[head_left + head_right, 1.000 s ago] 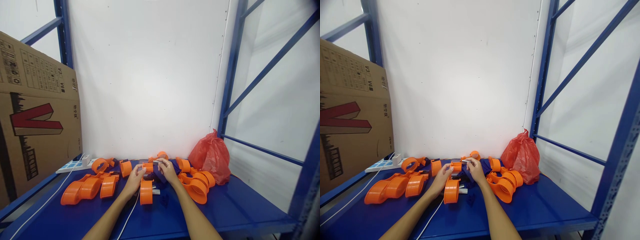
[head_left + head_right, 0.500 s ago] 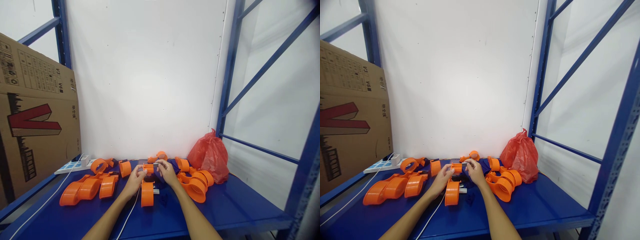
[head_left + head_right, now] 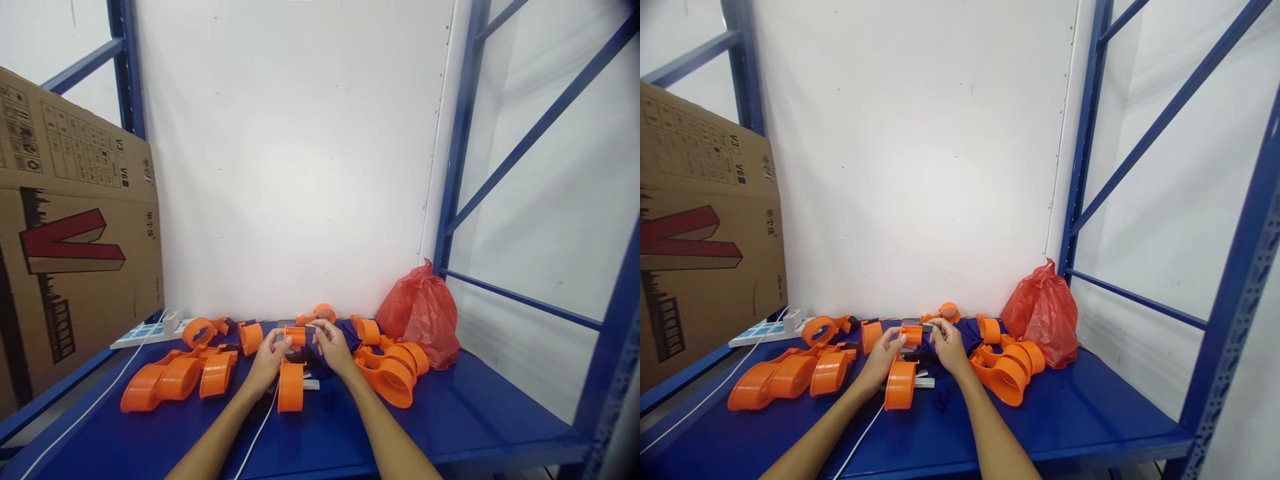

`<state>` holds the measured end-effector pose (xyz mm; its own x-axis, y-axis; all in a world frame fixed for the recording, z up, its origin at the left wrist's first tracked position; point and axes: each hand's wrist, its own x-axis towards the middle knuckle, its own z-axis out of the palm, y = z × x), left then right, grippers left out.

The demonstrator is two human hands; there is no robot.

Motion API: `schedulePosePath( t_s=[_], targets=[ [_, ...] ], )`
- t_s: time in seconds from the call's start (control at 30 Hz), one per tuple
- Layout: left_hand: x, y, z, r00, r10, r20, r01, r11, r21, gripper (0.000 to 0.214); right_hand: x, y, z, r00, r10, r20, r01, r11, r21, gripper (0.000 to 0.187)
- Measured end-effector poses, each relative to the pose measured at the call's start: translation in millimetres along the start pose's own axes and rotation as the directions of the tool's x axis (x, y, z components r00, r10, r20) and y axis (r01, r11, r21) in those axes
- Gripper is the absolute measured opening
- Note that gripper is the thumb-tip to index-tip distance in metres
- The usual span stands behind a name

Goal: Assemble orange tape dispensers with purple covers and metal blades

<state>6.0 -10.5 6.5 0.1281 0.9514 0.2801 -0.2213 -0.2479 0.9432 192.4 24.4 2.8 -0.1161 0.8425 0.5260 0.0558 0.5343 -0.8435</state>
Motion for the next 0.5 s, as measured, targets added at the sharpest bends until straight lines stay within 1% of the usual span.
schedulePosePath(
  t_s=[0.13, 0.27, 0.37, 0.5],
  targets=[
    [0.5, -0.3, -0.7, 1.0, 0.003, -0.015, -0.003, 1.0, 0.001, 0.054, -0.9, 2.3, 1.6, 1.0, -0.004, 0.005, 0.004, 1.0, -0.026, 0.034],
    [1.4, -2.4, -2.5, 0.999, -0.022, -0.035, 0.022, 1.0, 0.001, 0.057, -1.7, 4.6, 2.7, 1.0, -0.013, 0.025, 0.014, 0.999, -0.044, 0.035],
    [2.4, -5.1, -4.9, 0.999, -0.039, -0.008, 0.039, 0.999, -0.005, 0.057, -2.4, 2.5, 2.1, 0.999, -0.042, 0.017, 0.044, 0.996, -0.076, 0.035],
    [2.5, -6.9, -5.9, 0.999, -0.022, 0.028, 0.021, 1.0, 0.022, 0.055, -4.5, -2.8, 1.7, 0.996, -0.091, 0.023, 0.094, 0.984, -0.151, 0.035]
  ],
)
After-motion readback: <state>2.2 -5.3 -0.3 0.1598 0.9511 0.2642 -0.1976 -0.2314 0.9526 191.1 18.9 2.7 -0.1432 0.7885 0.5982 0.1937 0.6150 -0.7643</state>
